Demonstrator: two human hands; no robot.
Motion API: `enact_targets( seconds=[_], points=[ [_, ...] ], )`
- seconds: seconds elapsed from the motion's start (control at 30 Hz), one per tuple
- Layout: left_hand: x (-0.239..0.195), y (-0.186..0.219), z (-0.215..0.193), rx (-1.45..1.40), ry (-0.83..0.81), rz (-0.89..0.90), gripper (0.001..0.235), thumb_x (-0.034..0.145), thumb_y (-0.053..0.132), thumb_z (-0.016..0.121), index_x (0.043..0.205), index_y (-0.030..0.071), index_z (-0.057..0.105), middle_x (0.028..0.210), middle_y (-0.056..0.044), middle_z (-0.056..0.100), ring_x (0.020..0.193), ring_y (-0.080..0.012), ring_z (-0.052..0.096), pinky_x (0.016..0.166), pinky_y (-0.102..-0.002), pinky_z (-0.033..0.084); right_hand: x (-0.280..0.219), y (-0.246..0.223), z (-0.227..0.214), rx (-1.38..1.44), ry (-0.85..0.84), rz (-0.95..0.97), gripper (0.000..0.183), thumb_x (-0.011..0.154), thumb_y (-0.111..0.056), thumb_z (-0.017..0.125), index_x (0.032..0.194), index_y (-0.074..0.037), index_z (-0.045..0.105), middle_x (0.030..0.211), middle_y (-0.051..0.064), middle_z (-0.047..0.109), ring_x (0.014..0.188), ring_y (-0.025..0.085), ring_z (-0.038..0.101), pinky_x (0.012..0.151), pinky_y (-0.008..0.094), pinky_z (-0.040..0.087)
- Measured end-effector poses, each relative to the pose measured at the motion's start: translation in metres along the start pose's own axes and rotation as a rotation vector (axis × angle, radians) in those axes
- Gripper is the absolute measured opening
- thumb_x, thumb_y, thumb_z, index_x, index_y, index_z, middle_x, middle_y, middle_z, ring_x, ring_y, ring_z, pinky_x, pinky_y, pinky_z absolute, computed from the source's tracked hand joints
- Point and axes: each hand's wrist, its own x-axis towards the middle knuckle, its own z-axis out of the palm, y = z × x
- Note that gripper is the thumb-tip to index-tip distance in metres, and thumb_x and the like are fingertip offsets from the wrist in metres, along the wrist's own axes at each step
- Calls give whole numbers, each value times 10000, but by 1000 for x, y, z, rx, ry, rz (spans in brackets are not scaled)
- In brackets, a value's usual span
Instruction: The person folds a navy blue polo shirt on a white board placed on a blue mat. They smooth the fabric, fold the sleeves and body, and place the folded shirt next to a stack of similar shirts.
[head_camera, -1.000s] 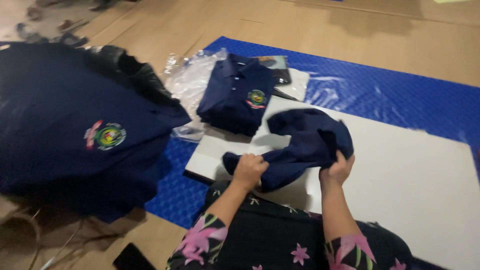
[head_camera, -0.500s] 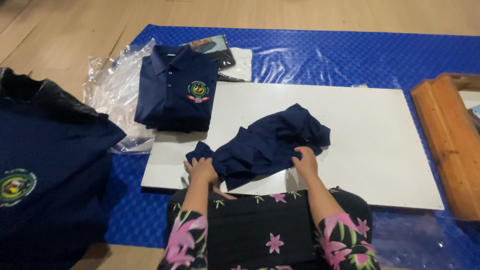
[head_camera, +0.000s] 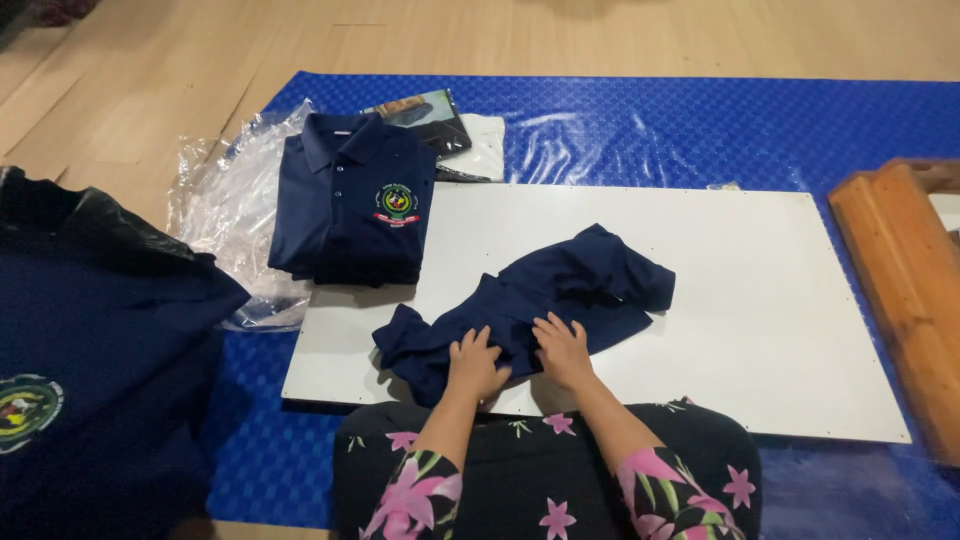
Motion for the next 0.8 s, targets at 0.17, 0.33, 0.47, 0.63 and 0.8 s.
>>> enact_targets(
  seconds=[0.17,0.33,0.47,0.63,0.8],
  points=[
    [4,8,10,-358,338,-167,454,851,574,710,940,130,702,951,-103,746,1021,-303,702,898,-457,485,9,8,17,300,215,48,90,907,-325,742,985,-307,783,1043,-142,774,1089,81,686,993,309,452],
    [12,14,28,-402,313,-306,443,795,345,827,1054,57,611,999,-181,703,985,-387,729,856,-504,578,2,10,28,574,23,308,504,861,-227,768,1334,-333,630,1001,4,788,1031,215,737,866,369,603],
    [45,-3,72,-471,444,-392,205,873,227,659,952,52,731,863,-165,716,871,-382,753,743,-455,615,8,23,32,833,156,559,358,956,-337,712,1257,-144,712,1254,106,713,1203,291,652,977,411,547],
    [69,-37,76,-1083,531,-671,351,920,313,693,1151,59,766,1112,-175,756,1083,-338,719,878,-418,595,22,46,21,1925,239,847,183,1058,-184,560,1235,-142,584,1262,128,663,1171,345,644,1035,499,526],
    [71,-51,52,-2317,616,-403,267,1110,233,499,1311,63,544,1346,-214,617,1271,-407,599,1154,-598,384,27,56,11,2399,384,622,162,1042,-136,531,915,-174,624,1067,69,778,1095,266,730,1081,492,535]
  ],
)
